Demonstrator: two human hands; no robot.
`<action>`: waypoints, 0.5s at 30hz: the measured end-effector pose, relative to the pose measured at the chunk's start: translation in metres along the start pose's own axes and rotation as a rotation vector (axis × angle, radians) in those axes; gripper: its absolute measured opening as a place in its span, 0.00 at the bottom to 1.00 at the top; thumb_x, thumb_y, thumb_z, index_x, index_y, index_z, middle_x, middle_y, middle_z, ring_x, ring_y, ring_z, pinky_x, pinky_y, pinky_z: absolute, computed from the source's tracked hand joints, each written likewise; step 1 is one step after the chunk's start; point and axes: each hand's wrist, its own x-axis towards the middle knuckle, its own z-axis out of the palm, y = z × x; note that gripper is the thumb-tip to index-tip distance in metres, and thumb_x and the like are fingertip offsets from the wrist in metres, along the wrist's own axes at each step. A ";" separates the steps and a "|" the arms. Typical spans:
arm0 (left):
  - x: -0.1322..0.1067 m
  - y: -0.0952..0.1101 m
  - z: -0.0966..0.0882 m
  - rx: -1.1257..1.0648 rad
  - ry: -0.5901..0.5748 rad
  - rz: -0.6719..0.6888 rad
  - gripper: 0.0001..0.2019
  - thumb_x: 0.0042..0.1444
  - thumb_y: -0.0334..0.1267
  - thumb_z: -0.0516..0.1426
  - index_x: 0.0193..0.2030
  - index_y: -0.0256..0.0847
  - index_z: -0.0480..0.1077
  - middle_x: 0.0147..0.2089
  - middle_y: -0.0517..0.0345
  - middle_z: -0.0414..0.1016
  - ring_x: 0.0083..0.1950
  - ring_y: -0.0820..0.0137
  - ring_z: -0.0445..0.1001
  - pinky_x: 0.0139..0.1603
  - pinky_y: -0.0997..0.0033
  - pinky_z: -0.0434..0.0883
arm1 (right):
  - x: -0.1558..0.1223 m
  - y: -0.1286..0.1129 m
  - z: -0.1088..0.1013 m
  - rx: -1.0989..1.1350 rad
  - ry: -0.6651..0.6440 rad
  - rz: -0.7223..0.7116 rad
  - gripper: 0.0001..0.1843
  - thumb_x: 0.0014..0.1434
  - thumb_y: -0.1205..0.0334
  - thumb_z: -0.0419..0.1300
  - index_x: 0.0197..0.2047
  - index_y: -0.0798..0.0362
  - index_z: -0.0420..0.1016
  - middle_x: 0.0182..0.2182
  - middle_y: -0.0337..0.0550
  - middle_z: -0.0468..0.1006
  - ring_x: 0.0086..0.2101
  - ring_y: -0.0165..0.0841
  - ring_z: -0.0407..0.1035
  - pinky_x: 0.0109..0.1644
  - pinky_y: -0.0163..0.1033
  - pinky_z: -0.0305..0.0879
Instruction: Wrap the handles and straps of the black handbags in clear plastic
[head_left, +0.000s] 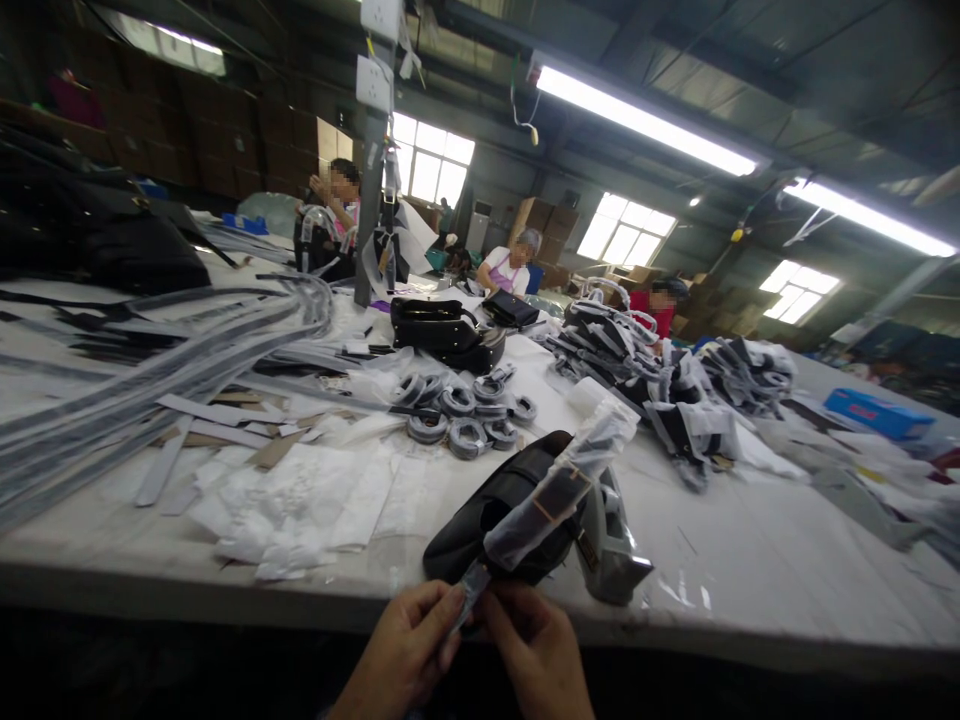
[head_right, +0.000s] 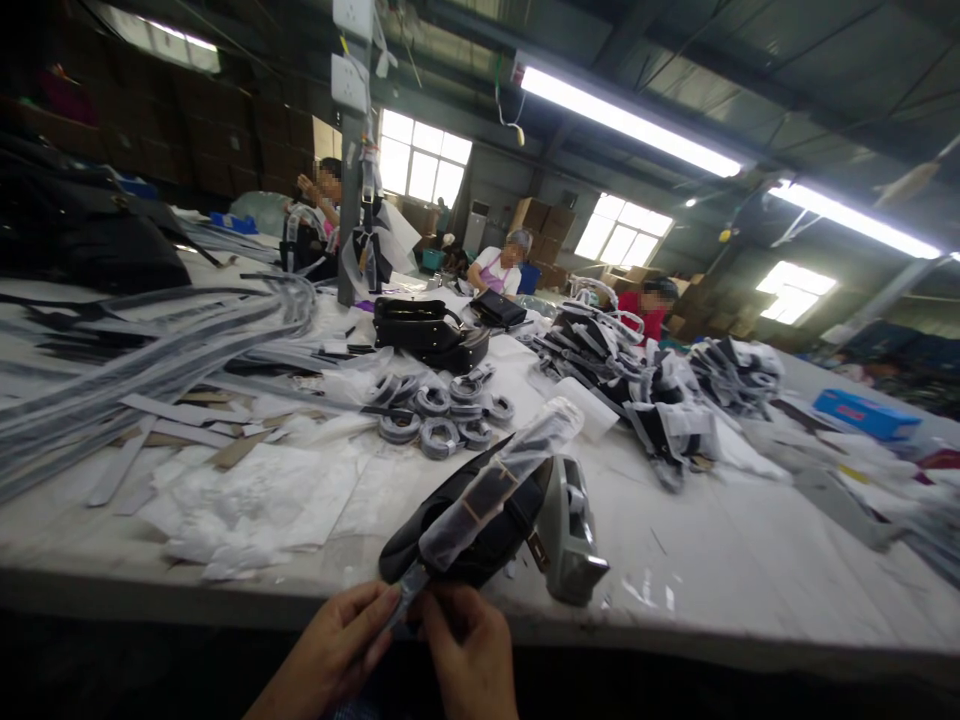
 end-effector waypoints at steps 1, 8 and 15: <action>0.000 -0.001 0.001 -0.005 0.008 -0.006 0.29 0.41 0.69 0.60 0.28 0.40 0.67 0.12 0.73 0.54 0.13 0.83 0.42 0.15 0.78 0.37 | -0.001 0.001 0.003 -0.016 0.037 -0.008 0.19 0.54 0.44 0.65 0.35 0.54 0.83 0.32 0.48 0.84 0.35 0.43 0.76 0.38 0.39 0.71; -0.002 0.000 0.002 0.012 -0.017 -0.016 0.30 0.41 0.69 0.60 0.26 0.38 0.67 0.12 0.72 0.55 0.14 0.83 0.45 0.15 0.78 0.38 | 0.005 0.021 0.022 0.055 0.129 0.016 0.19 0.53 0.45 0.65 0.35 0.54 0.83 0.30 0.47 0.83 0.35 0.44 0.76 0.39 0.39 0.71; -0.004 0.007 0.005 0.018 -0.057 -0.017 0.31 0.40 0.70 0.59 0.25 0.39 0.67 0.10 0.73 0.54 0.12 0.82 0.45 0.15 0.77 0.39 | 0.005 0.022 0.031 0.106 0.237 0.040 0.16 0.51 0.50 0.65 0.32 0.55 0.83 0.29 0.47 0.84 0.34 0.44 0.76 0.39 0.39 0.69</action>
